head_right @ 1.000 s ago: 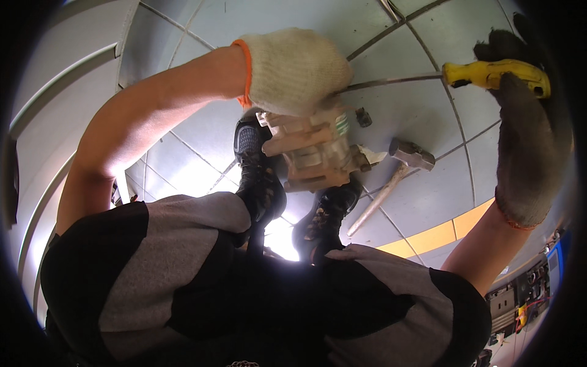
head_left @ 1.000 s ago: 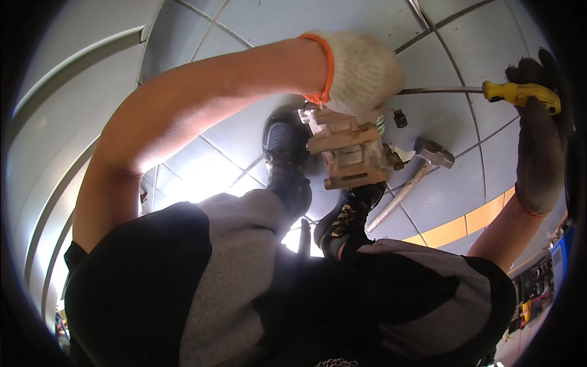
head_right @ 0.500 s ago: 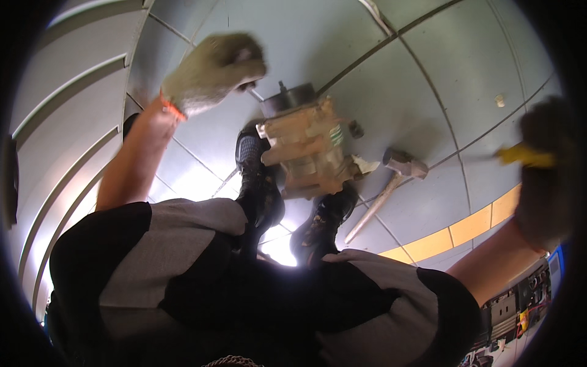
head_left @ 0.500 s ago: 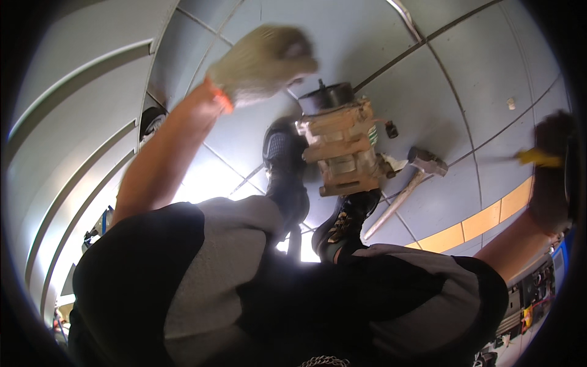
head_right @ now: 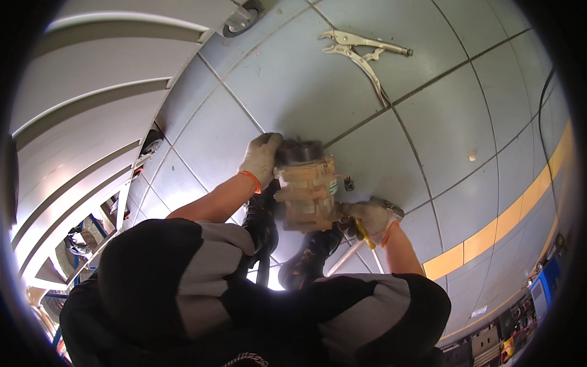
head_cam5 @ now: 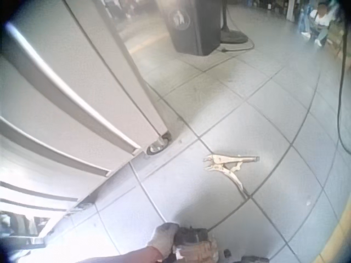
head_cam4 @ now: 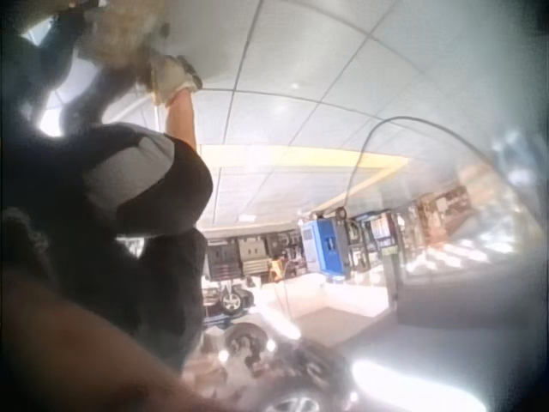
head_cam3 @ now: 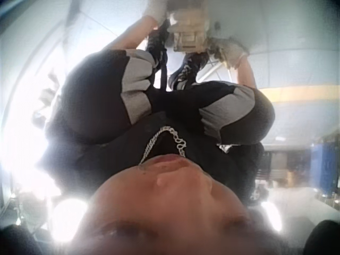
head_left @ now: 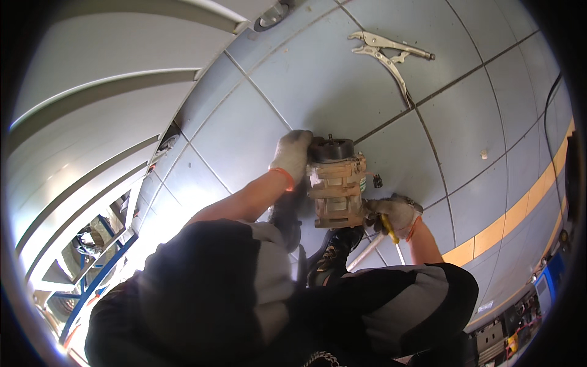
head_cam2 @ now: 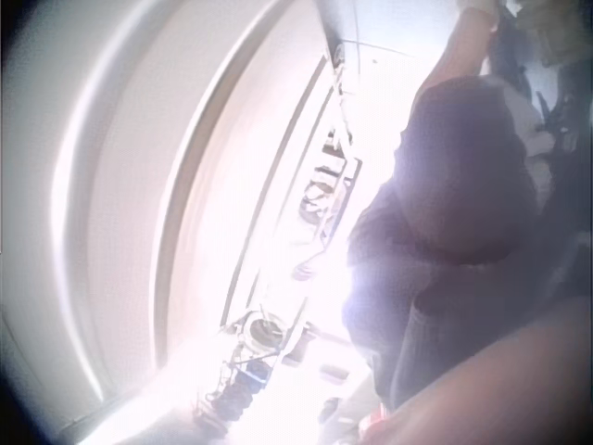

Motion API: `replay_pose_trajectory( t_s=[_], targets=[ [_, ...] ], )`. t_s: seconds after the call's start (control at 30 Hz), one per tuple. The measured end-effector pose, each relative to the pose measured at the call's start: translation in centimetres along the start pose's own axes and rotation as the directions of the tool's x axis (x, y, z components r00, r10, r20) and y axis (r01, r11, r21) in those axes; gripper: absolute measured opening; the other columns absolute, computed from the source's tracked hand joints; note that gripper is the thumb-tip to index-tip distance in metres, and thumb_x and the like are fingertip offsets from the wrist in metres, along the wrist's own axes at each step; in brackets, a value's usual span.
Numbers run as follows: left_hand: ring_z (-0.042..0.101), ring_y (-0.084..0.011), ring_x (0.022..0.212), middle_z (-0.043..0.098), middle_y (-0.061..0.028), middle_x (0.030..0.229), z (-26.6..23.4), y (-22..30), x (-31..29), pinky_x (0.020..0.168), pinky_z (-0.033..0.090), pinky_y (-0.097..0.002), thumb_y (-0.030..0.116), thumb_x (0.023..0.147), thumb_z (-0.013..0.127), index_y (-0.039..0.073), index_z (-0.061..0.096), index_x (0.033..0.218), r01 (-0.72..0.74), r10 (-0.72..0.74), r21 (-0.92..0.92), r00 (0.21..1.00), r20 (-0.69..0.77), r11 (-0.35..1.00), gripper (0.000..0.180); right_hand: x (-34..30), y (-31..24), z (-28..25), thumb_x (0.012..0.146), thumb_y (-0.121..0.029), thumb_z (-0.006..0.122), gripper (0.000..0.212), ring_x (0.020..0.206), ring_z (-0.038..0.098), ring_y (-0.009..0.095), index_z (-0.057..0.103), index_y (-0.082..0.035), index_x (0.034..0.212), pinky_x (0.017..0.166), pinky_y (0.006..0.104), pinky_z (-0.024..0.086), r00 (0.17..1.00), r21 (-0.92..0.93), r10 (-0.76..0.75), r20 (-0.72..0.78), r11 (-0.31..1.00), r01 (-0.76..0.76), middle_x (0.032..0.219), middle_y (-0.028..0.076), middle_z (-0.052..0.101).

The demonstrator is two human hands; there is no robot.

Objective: The person uses a screwdriver and pliers to disassemble a mechanical part on the floor, then moves to a workbench to continue disassembly and remove a ring from the part.

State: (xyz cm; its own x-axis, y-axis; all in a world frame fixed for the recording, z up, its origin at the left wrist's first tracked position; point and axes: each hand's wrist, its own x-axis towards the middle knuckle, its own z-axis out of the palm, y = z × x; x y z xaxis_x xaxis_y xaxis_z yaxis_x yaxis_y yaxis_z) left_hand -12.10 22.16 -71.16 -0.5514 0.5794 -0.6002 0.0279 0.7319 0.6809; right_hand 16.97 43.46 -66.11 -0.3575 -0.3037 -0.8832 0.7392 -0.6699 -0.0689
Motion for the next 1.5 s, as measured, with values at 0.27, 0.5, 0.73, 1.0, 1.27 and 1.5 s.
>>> replay_pose_trajectory(
  t_s=[0.27,0.5,0.73,1.0,1.27,1.5],
  targets=[
    [0.076,-0.0436,0.106,0.076,-0.0271,0.122,0.8,-0.8,1.2,0.094,0.065,-0.0477,0.016,0.095,0.077,0.000,0.068,0.134,-0.111,0.060,0.285,0.981,0.184,0.952,0.043,1.5,2.9,2.7,0.106,-0.040,0.075,0.040,0.051,0.058,0.021,0.075,-0.003,0.090,0.047,0.0360,0.041,0.993,0.016,-0.042,-0.112,0.999,0.044,0.068,0.007,0.064],
    [0.075,-0.0275,0.101,0.075,-0.0122,0.113,0.3,-0.1,1.0,0.086,0.065,-0.0434,0.020,0.105,0.072,0.002,0.071,0.124,-0.072,0.065,0.082,0.995,0.081,0.994,0.027,-1.7,0.2,5.8,0.110,-0.040,0.072,0.047,0.051,0.053,0.019,0.074,-0.002,0.083,0.050,0.0372,0.038,0.961,-0.092,-0.047,-0.273,0.996,0.023,0.064,0.007,0.062],
    [0.073,-0.0208,0.100,0.076,-0.0084,0.111,-5.3,14.4,-1.7,0.089,0.062,-0.0423,0.020,0.111,0.069,0.005,0.073,0.118,0.281,-0.288,-0.923,0.936,0.203,0.263,0.017,-11.1,-5.7,10.6,0.101,-0.039,0.082,0.042,0.063,0.056,0.010,0.079,0.000,0.085,0.059,0.0328,0.041,0.876,-0.182,-0.231,-0.423,0.969,0.167,0.071,0.000,0.065],
    [0.074,-0.0241,0.121,0.079,-0.0151,0.132,-18.2,31.1,-16.7,0.108,0.061,-0.0405,0.032,0.116,0.069,0.000,0.069,0.138,-0.225,0.174,-0.609,0.974,-0.142,0.761,0.039,-32.5,-9.2,22.6,0.104,-0.027,0.074,0.032,0.059,0.059,0.012,0.075,0.000,0.087,0.056,0.0349,0.045,0.805,-0.395,-0.447,-0.390,0.871,0.292,0.068,0.002,0.066],
    [0.072,-0.0219,0.123,0.078,-0.0130,0.130,-33.3,45.8,-44.0,0.111,0.057,-0.0383,0.040,0.120,0.064,0.000,0.069,0.136,-0.093,-0.091,-0.896,0.985,-0.146,0.434,0.043,-53.8,-4.0,39.8,0.102,-0.024,0.078,0.030,0.068,0.069,0.016,0.079,0.003,0.092,0.064,0.0374,0.052,0.808,-0.514,-0.534,-0.249,0.780,0.357,0.074,0.008,0.075],
    [0.078,-0.0218,0.116,0.080,-0.0149,0.126,-47.4,47.8,-60.4,0.104,0.064,-0.0365,0.036,0.120,0.067,0.001,0.070,0.128,-0.387,-0.119,-0.876,0.893,-0.434,0.288,0.036,-61.7,-6.8,54.5,0.104,-0.019,0.075,0.021,0.089,0.075,0.033,0.084,-0.011,0.122,0.079,0.0431,0.061,0.544,-0.830,-0.671,0.504,-0.202,0.521,0.102,0.014,0.081]
  ],
)
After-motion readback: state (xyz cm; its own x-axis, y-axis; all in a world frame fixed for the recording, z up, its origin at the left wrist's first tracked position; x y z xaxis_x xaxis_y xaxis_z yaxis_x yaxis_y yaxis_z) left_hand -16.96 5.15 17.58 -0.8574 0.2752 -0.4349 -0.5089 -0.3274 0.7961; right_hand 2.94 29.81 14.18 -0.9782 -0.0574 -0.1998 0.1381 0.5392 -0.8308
